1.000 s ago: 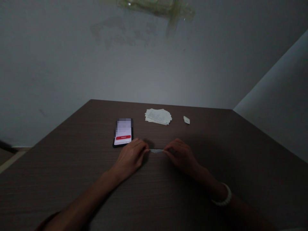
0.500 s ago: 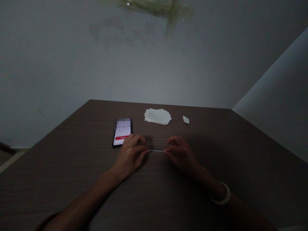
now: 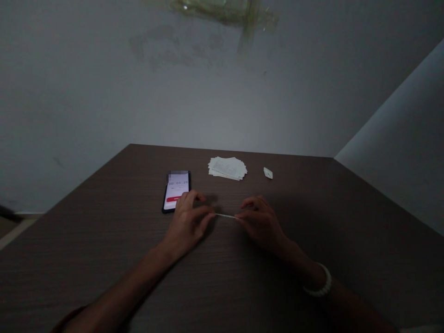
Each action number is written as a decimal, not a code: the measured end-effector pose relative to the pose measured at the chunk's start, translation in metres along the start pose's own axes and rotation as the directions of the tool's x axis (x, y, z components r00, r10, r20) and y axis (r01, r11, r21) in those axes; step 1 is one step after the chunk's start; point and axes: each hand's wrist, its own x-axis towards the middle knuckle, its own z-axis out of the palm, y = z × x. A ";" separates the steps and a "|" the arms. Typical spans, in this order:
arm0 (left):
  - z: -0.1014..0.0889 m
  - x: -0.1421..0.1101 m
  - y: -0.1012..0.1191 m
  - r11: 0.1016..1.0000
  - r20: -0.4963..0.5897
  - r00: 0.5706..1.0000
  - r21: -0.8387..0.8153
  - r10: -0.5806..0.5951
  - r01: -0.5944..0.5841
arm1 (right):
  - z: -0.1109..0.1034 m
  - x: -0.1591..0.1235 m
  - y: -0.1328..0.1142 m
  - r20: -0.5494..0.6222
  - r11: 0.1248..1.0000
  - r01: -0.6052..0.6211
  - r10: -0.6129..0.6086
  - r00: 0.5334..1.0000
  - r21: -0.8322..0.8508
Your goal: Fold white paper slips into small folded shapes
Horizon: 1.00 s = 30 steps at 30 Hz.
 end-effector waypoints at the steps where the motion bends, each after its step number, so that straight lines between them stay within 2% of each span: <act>1: 0.000 0.001 0.000 0.999 0.013 1.000 -0.043 -0.019 0.020 | 0.000 0.000 0.000 -0.007 1.000 0.000 0.000 1.000 -0.001; 5: 0.001 0.003 0.002 0.964 0.079 0.986 -0.215 -0.145 0.159 | 0.000 -0.001 0.000 -0.031 1.000 0.010 -0.010 0.999 -0.007; 10: 0.001 0.004 0.010 0.900 0.118 0.950 -0.303 -0.290 0.313 | 0.001 -0.002 0.000 0.001 0.999 0.023 -0.023 1.000 -0.022; 19: 0.003 0.005 0.009 0.883 0.120 0.947 -0.341 -0.298 0.322 | 0.002 -0.002 -0.005 0.098 1.000 0.025 -0.023 0.995 -0.018; 26: 0.006 0.002 0.004 0.894 0.180 0.946 -0.319 -0.269 0.315 | 0.007 -0.001 -0.007 0.223 1.000 -0.001 0.002 0.975 -0.001; 30: 0.007 0.002 0.003 0.901 0.190 0.949 -0.312 -0.252 0.301 | 0.009 0.000 -0.007 0.245 1.000 -0.027 0.028 0.969 -0.009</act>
